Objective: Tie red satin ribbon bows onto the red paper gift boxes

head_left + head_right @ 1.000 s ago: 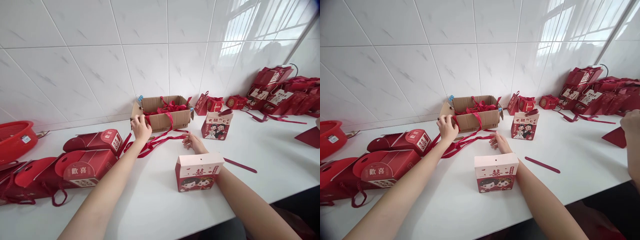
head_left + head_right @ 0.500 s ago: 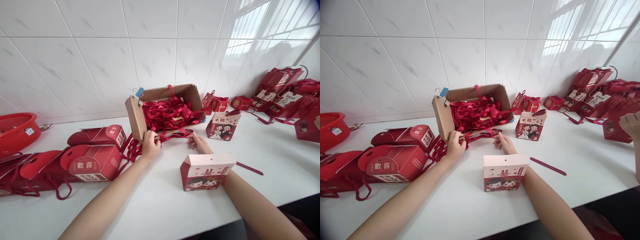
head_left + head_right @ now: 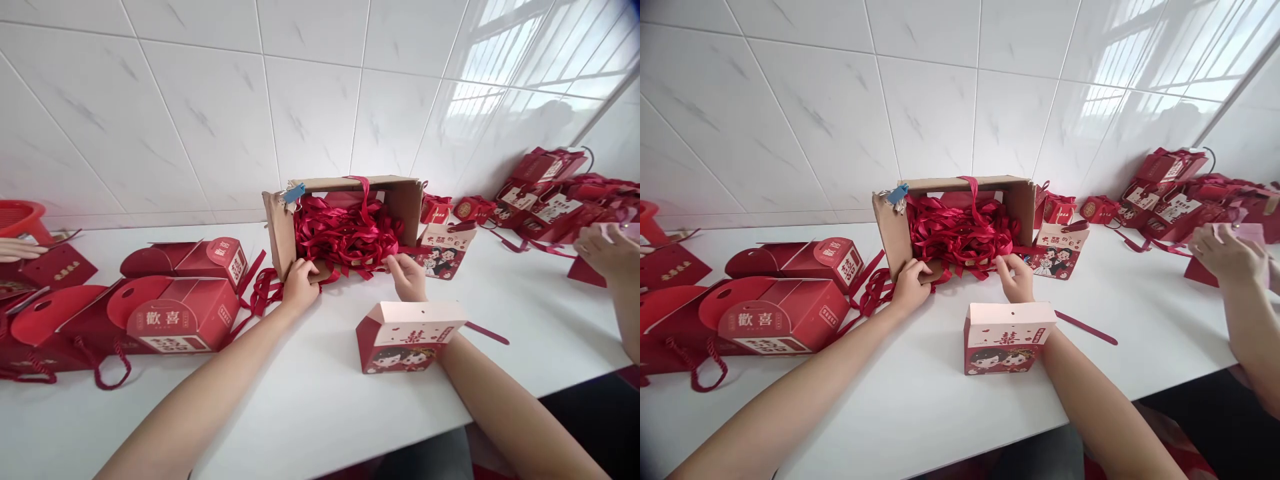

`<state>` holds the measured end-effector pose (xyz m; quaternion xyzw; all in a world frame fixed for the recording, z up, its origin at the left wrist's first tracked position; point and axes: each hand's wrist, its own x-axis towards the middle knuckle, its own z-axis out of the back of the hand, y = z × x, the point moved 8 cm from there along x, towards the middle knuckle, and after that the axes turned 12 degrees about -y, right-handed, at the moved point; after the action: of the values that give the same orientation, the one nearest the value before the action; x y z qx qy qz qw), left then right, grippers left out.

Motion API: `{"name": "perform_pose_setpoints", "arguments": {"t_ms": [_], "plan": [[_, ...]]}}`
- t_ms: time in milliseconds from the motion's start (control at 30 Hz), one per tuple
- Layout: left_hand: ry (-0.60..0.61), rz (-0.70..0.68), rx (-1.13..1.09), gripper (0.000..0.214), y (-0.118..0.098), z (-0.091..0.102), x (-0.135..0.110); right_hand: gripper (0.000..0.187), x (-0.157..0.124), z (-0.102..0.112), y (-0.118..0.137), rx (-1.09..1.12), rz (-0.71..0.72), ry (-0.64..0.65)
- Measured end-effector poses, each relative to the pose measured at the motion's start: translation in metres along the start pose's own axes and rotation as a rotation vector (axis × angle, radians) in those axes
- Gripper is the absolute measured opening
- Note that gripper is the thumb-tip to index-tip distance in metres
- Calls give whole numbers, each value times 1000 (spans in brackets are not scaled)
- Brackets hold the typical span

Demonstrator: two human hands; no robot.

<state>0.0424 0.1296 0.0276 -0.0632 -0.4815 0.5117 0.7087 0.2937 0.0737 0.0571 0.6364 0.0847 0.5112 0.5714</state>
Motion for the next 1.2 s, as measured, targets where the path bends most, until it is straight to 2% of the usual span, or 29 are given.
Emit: {"name": "perform_pose_setpoints", "arguments": {"t_ms": [100, 267, 367, 500, 700, 833, 967, 1100, 1200], "plan": [[5, 13, 5, 27, 1, 0, 0, 30, 29, -11, 12, -36, 87, -31], [14, 21, 16, 28, 2, 1, 2, 14, 73, -63, 28, -119, 246, 131], [18, 21, 21, 29, 3, 2, 3, 13, 89, -85, 29, -190, 294, 150], [20, 32, 20, 31, 4, 3, 3, 15, 97, -100, 23, -293, 304, 203], [28, 41, 7, 30, 2, 2, 3, 19, 85, -107, 17, -394, 365, 258], [35, 46, 6, 30, 2, 2, 2, 24, 73, -112, 18, -381, 415, 277], [27, 44, -7, 31, 2, 4, 1, 18, 66, -114, 22, -330, 434, 285], [7, 40, -24, 32, 2, 5, 1, 14, 64, -106, 24, -258, 429, 262], [-7, 42, -30, 31, 3, 6, 2, 14, 68, -91, 27, -198, 382, 200]]}}
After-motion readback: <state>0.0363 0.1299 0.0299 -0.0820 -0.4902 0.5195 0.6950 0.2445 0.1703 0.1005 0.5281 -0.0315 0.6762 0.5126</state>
